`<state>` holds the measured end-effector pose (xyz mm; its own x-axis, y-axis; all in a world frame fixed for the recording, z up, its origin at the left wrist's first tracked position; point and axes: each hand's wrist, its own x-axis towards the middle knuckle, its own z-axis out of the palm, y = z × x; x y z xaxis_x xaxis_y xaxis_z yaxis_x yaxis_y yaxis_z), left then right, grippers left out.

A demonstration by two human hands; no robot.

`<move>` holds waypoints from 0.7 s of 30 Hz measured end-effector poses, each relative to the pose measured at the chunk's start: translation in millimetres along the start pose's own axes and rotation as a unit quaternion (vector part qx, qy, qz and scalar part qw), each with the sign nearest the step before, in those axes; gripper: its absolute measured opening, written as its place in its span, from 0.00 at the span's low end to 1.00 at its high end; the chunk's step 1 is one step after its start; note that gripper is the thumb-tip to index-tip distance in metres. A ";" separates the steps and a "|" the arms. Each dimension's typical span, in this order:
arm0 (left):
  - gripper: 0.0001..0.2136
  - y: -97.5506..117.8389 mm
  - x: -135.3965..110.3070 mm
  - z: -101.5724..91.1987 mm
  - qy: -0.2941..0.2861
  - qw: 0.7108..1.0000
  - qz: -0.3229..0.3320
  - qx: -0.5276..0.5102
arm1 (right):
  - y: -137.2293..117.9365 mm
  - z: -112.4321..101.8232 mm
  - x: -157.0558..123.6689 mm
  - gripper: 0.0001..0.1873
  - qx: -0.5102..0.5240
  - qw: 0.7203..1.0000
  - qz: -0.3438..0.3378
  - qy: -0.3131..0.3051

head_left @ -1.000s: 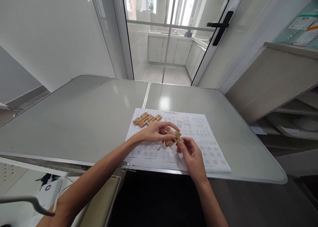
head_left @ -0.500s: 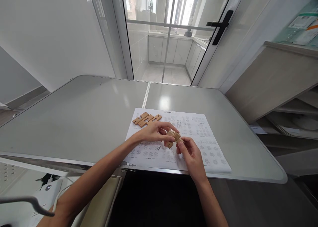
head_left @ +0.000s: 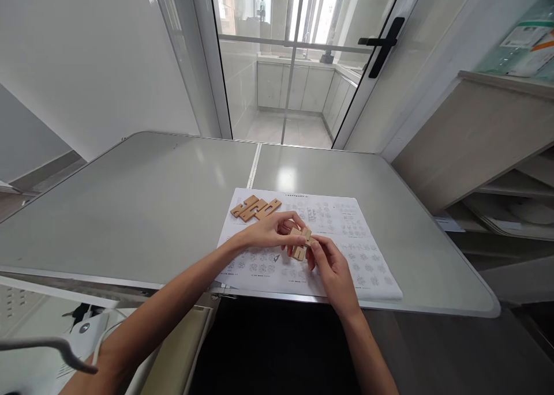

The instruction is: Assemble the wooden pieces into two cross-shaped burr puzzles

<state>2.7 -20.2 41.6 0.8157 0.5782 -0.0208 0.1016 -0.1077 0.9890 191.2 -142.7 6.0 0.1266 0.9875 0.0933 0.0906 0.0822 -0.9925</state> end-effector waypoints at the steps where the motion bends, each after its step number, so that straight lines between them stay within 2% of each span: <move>1: 0.19 1.2 0.0 0.8 -0.002 1.000 -0.003 -0.007 | -0.3 0.3 0.3 0.19 0.000 1.000 0.002 0.007; 8: 0.30 1.2 -1.3 3.9 -0.035 0.999 -0.014 -0.026 | 2.6 1.2 0.4 0.21 0.006 0.999 0.013 0.037; 21: 0.28 0.4 -1.4 5.4 -0.031 0.999 0.005 -0.007 | 3.6 1.4 -0.8 0.21 0.006 0.999 0.009 0.035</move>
<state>4.6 -25.3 41.2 0.8508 0.5251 -0.0201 0.0856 -0.1008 0.9912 190.0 -142.9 2.2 0.1971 0.9771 0.0800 0.0761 0.0661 -0.9949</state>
